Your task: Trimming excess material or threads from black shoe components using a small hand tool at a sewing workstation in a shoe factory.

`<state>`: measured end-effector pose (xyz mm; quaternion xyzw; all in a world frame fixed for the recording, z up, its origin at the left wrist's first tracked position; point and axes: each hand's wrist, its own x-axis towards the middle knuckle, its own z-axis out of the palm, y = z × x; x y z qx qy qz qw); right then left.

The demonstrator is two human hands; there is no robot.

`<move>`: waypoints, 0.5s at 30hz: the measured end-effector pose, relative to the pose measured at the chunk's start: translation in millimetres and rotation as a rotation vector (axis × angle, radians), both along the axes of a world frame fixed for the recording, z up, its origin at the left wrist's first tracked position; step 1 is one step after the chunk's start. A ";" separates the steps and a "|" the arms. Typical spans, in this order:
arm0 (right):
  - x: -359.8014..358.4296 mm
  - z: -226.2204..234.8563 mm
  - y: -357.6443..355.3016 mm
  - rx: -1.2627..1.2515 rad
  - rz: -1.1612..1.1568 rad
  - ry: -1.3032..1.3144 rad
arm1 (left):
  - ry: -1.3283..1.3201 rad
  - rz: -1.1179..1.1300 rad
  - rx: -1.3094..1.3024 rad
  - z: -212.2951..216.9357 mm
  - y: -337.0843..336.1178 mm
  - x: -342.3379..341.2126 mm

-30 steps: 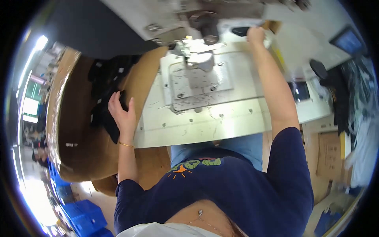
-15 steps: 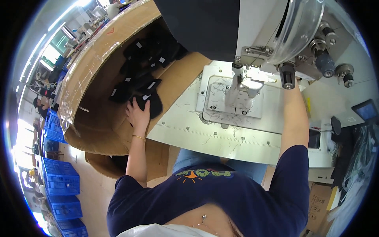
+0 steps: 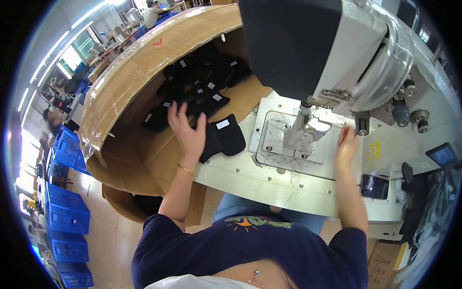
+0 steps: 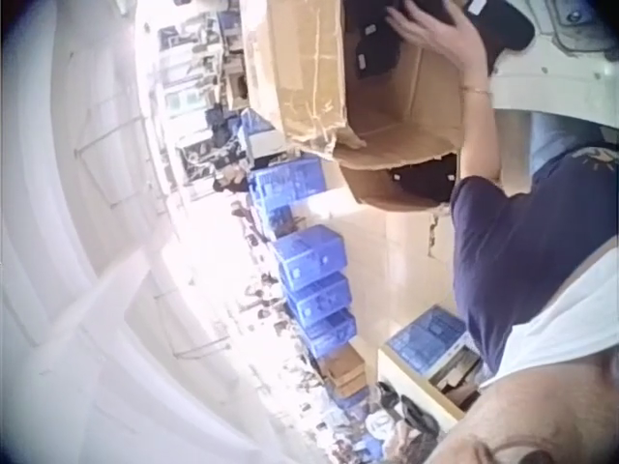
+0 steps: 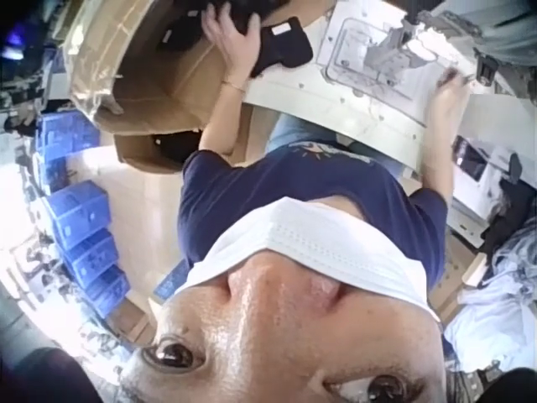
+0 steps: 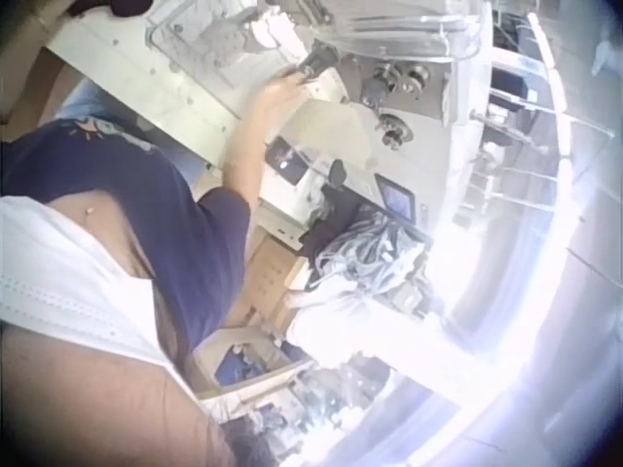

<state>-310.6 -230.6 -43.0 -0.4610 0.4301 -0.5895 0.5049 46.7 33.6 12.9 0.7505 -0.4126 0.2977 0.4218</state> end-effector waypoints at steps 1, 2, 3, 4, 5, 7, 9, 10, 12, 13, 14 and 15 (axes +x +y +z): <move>-1.2 -1.7 45.4 -0.008 -0.013 0.057 | -0.020 0.006 -0.082 15.4 -14.5 10.2; 0.5 -5.7 89.9 -0.016 0.068 0.250 | -0.021 -0.013 -0.156 26.9 -33.3 25.6; 8.3 3.1 125.6 -0.540 0.268 0.491 | -0.047 0.009 -0.181 39.6 -55.1 37.2; 26.8 19.0 142.2 -0.836 0.379 0.602 | -0.037 -0.016 -0.190 43.9 -84.0 55.0; 49.9 40.5 162.4 -0.762 0.558 0.633 | -0.047 0.005 -0.124 51.7 -102.8 72.7; 104.3 46.9 170.8 -0.859 0.668 0.746 | -0.005 0.049 0.022 54.6 -141.1 104.5; 157.0 57.6 176.2 -1.031 0.656 0.773 | 0.067 0.094 0.235 48.6 -170.1 134.4; 178.7 57.6 172.7 -1.115 0.682 0.825 | 0.096 0.090 0.307 49.7 -178.4 148.0; 206.2 43.0 158.5 -1.166 0.640 0.928 | 0.209 -0.263 0.237 61.0 -190.9 149.0; 217.5 22.9 146.5 -1.162 0.624 0.938 | 0.205 -0.280 0.234 64.6 -193.2 155.2; 222.1 7.8 146.8 -1.160 0.675 1.000 | 0.208 -0.313 0.234 79.7 -198.4 161.1; 223.2 -0.7 149.1 -1.153 0.725 1.064 | 0.213 -0.348 0.235 93.4 -204.1 165.2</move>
